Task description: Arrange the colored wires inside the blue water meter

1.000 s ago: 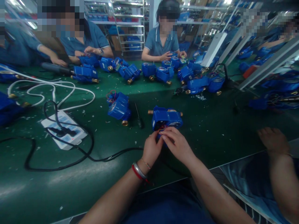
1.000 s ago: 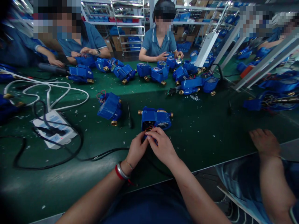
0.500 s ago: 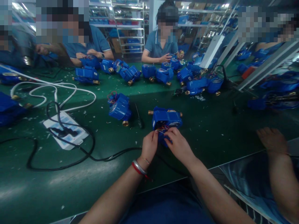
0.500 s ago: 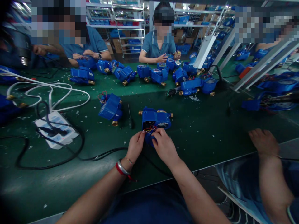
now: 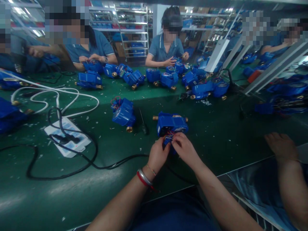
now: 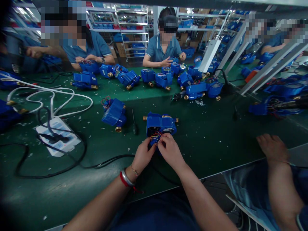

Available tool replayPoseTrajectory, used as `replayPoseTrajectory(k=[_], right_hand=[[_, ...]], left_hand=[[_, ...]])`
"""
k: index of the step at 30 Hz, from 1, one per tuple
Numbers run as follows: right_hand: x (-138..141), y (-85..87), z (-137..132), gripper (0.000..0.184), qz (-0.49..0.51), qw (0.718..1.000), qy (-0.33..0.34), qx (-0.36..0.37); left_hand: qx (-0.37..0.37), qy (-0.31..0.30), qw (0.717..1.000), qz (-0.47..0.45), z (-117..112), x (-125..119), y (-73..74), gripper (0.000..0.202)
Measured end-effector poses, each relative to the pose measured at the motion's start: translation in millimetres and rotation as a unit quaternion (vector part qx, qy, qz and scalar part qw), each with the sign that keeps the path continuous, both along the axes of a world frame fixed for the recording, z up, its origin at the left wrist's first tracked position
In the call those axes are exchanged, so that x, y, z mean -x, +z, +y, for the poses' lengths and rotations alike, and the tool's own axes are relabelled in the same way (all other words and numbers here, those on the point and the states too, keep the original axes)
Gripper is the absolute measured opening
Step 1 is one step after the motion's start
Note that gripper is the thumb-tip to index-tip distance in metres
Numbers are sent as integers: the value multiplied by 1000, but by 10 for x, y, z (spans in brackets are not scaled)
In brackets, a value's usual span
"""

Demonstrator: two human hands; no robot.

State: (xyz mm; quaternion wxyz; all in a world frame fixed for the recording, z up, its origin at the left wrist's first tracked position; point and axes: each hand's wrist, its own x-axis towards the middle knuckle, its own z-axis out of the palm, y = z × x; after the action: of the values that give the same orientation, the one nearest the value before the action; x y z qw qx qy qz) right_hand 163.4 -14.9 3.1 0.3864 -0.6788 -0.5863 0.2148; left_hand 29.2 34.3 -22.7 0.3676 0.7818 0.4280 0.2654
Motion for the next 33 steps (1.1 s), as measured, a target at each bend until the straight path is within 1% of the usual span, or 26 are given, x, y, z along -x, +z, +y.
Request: replayPoseTrajectory(k=[3, 6, 9, 12, 17, 20, 23, 25, 27, 29, 33], right_hand=[[-1, -14, 10, 18, 29, 999, -17, 5], [-10, -41, 23, 19, 85, 996, -35, 6], [-15, -73, 55, 18, 163, 985, -55, -3], [1, -59, 88, 19, 202, 978, -57, -2], [14, 62, 89, 20, 212, 976, -55, 4], [-21, 116, 59, 20, 218, 975, -51, 18], [-58, 129, 23, 20, 215, 975, -49, 26], [-68, 126, -1, 20, 212, 976, -49, 30], [-68, 120, -22, 21, 209, 976, -44, 32], [-66, 115, -39, 21, 197, 979, -33, 31], [-68, 102, -63, 25, 125, 992, -5, 20]], left_hand=[[-15, -3, 1000, 23, 1, 5, -10, 18], [-29, -2, 999, 41, 1, 9, -17, 18], [-39, -1, 998, 54, 1, 11, -12, 17], [-46, -8, 997, 54, 5, 10, -1, 15], [-40, -5, 998, 51, 14, 7, 7, 14], [-26, -3, 999, 26, 0, 7, 12, 17], [-19, 21, 1000, -10, -26, 10, 40, 27], [-23, 42, 998, -39, -33, 14, 68, 29], [-24, 47, 995, -80, -22, 17, 89, 25], [-17, 34, 992, -122, 8, 20, 89, 20], [21, 22, 987, -159, 82, 24, 40, 12]])
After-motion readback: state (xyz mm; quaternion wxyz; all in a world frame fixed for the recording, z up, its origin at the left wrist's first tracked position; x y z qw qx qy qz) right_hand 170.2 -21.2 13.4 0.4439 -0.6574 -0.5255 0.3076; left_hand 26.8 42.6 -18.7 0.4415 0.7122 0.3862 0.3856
